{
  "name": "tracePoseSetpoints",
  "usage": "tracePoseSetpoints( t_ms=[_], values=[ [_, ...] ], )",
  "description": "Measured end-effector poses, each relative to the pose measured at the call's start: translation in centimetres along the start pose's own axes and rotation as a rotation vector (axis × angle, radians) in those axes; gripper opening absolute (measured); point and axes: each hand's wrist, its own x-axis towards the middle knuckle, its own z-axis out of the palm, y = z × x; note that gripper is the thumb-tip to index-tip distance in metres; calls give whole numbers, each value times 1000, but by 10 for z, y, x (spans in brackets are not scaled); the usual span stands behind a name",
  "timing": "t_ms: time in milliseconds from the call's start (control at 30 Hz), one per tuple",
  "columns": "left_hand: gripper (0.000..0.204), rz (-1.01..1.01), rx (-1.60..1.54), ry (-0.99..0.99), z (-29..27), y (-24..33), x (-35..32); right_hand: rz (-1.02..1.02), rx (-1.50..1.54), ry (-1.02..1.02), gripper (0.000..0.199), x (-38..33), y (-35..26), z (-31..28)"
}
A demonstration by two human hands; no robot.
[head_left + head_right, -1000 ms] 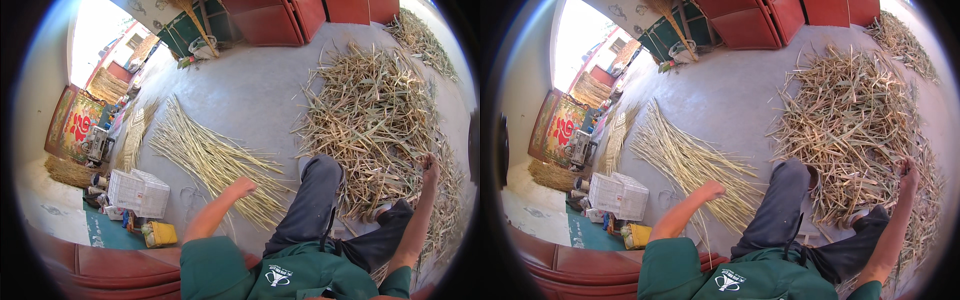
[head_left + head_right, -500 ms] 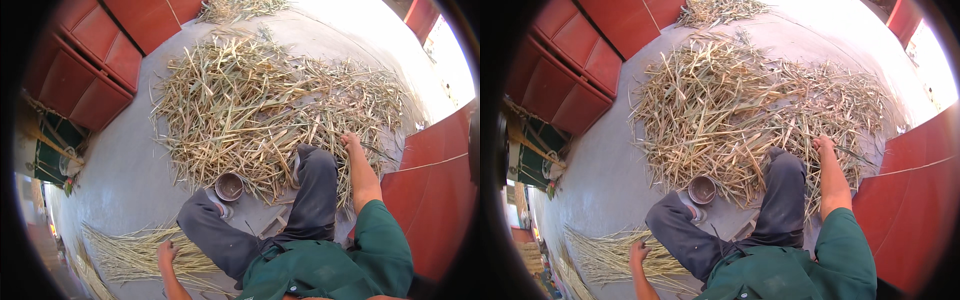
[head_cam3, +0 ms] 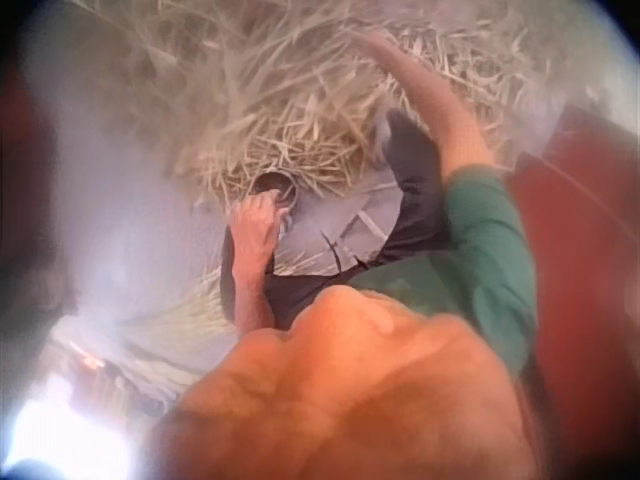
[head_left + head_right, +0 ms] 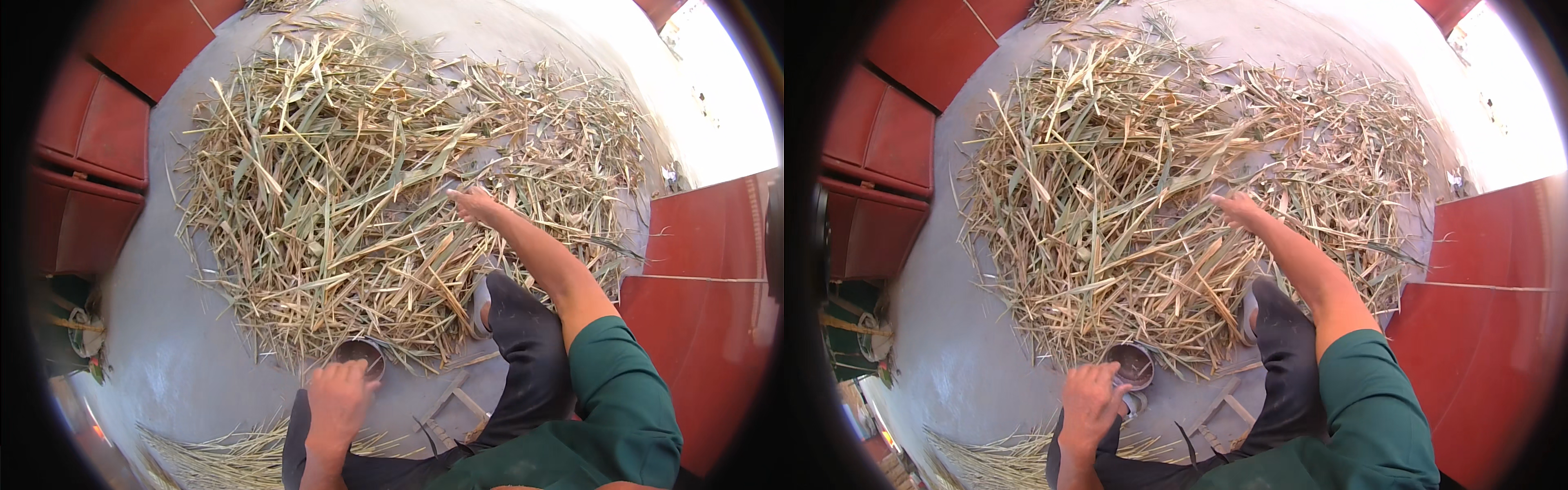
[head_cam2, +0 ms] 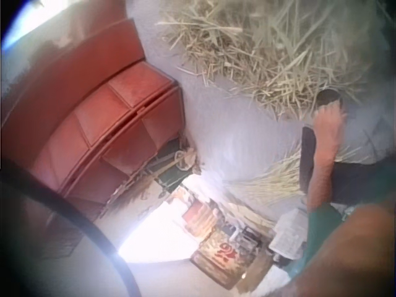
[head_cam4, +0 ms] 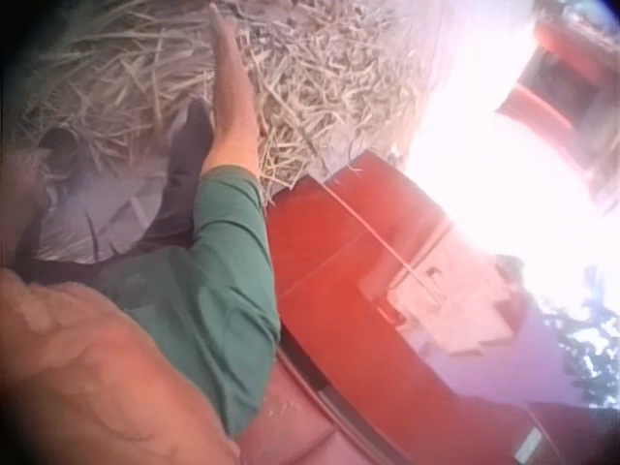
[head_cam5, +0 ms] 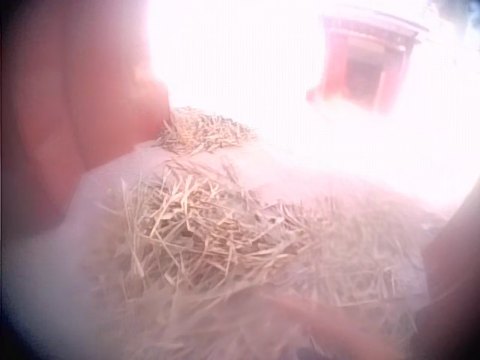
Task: The person sits on the floor and repeatedly strips leaves and outer layers from dried plant stalks by hand. The person discards the stripped material onto a growing pile and occasionally gathers more stalks from the surrounding area.
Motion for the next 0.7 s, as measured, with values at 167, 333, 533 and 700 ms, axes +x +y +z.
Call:
tracePoseSetpoints(
  t_ms=[167,333,533,700],
  values=[
    [44,-56,29,-284,26,-24,7,135,360,84,62,97,19,81],
    [37,-30,63,-200,37,-30,0,167,925,-132,29,100,-27,170],
    [36,-55,-20,-345,32,-41,14,-375,678,-186,29,86,-131,188],
    [35,-61,26,-378,28,-46,22,-517,3,-255,59,85,-158,150]
  ],
)
